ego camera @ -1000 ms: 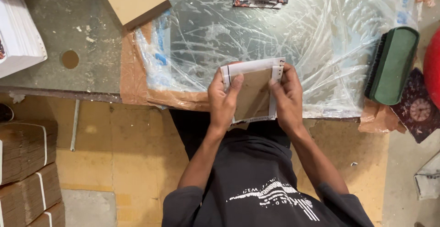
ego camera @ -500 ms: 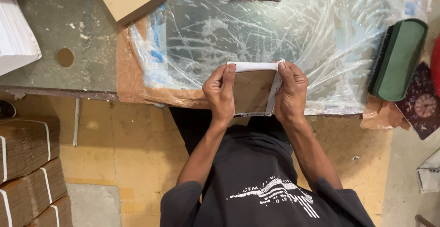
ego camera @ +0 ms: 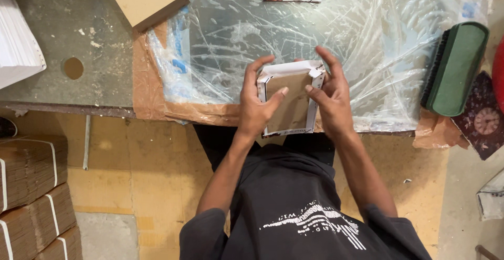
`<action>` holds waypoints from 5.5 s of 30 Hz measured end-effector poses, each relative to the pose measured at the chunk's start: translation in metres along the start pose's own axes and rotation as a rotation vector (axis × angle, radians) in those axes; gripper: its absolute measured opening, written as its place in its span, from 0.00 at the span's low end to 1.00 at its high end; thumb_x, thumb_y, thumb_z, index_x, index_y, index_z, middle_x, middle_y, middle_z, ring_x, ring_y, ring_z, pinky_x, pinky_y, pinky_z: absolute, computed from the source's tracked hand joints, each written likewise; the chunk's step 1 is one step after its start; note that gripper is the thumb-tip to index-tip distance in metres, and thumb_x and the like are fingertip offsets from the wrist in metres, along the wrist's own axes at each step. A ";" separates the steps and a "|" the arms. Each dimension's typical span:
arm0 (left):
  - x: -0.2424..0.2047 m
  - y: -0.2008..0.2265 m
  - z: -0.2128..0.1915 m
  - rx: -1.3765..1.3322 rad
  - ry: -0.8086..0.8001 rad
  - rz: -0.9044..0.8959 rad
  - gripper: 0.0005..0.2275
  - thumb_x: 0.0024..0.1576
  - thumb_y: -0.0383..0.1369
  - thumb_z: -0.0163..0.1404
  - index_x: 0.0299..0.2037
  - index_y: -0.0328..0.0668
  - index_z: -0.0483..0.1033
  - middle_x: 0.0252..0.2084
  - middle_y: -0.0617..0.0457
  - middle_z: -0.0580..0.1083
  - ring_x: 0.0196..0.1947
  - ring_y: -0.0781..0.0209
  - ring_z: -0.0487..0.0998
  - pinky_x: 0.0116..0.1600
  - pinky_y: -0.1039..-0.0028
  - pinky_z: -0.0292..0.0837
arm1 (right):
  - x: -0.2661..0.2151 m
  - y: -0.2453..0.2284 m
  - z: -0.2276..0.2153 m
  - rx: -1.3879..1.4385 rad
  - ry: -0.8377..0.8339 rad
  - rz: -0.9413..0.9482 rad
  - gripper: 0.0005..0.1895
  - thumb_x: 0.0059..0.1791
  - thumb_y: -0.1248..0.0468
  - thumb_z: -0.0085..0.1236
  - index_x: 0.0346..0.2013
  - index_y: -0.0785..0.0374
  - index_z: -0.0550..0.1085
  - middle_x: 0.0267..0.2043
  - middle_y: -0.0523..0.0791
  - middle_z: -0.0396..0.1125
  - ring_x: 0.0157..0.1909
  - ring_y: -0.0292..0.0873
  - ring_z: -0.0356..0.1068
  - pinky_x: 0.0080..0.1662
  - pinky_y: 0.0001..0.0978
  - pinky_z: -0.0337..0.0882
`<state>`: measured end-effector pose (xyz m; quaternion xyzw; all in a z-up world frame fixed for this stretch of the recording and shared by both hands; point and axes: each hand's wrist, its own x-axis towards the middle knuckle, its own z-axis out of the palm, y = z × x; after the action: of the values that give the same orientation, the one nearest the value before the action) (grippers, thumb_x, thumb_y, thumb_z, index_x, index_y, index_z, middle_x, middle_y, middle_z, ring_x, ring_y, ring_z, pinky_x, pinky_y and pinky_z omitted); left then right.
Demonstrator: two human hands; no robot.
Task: The person wraps small rectangular cards in white paper, folding the edges and pressing them flat. The person places each wrapped card into a growing stack on the table.
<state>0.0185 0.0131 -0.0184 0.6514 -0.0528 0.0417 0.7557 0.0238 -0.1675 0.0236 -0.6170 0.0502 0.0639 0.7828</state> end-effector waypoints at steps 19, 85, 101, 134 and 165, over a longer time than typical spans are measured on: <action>-0.005 -0.035 -0.014 1.214 -0.176 0.370 0.20 0.66 0.30 0.52 0.66 0.27 0.69 0.63 0.40 0.74 0.65 0.51 0.76 0.72 0.65 0.67 | 0.005 0.038 0.011 -1.374 -0.223 -0.522 0.26 0.52 0.69 0.53 0.67 0.66 0.69 0.72 0.52 0.64 0.77 0.50 0.57 0.77 0.54 0.45; 0.236 0.131 -0.045 0.786 0.012 0.166 0.11 0.72 0.35 0.43 0.49 0.33 0.71 0.41 0.39 0.81 0.40 0.52 0.85 0.44 0.64 0.78 | -0.040 -0.055 -0.057 -0.916 0.299 -0.482 0.24 0.52 0.67 0.58 0.63 0.62 0.69 0.61 0.47 0.71 0.65 0.49 0.70 0.65 0.43 0.68; 0.090 0.106 -0.039 0.536 -0.956 -0.235 0.26 0.52 0.44 0.61 0.58 0.43 0.71 0.42 0.51 0.83 0.40 0.57 0.81 0.46 0.65 0.73 | 0.021 -0.095 -0.043 -1.246 -0.526 -0.112 0.16 0.42 0.53 0.66 0.38 0.59 0.78 0.28 0.50 0.74 0.31 0.54 0.74 0.34 0.45 0.70; -0.006 -0.025 0.002 1.286 -0.137 0.275 0.20 0.62 0.26 0.51 0.66 0.30 0.71 0.70 0.41 0.68 0.71 0.47 0.69 0.73 0.60 0.64 | 0.031 0.036 -0.004 -1.697 0.042 -0.648 0.22 0.47 0.68 0.56 0.56 0.60 0.77 0.60 0.44 0.72 0.67 0.44 0.68 0.75 0.53 0.45; -0.060 0.036 -0.025 0.983 0.193 0.125 0.14 0.62 0.28 0.53 0.58 0.40 0.79 0.67 0.48 0.72 0.73 0.48 0.66 0.77 0.52 0.51 | 0.071 -0.024 0.030 -1.769 -0.751 -0.427 0.55 0.24 0.34 0.75 0.52 0.68 0.69 0.50 0.54 0.67 0.58 0.54 0.64 0.58 0.52 0.65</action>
<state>-0.0447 0.0434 0.0057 0.9191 0.0045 0.1667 0.3570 0.0977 -0.1409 0.0428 -0.9160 -0.3805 0.1275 -0.0013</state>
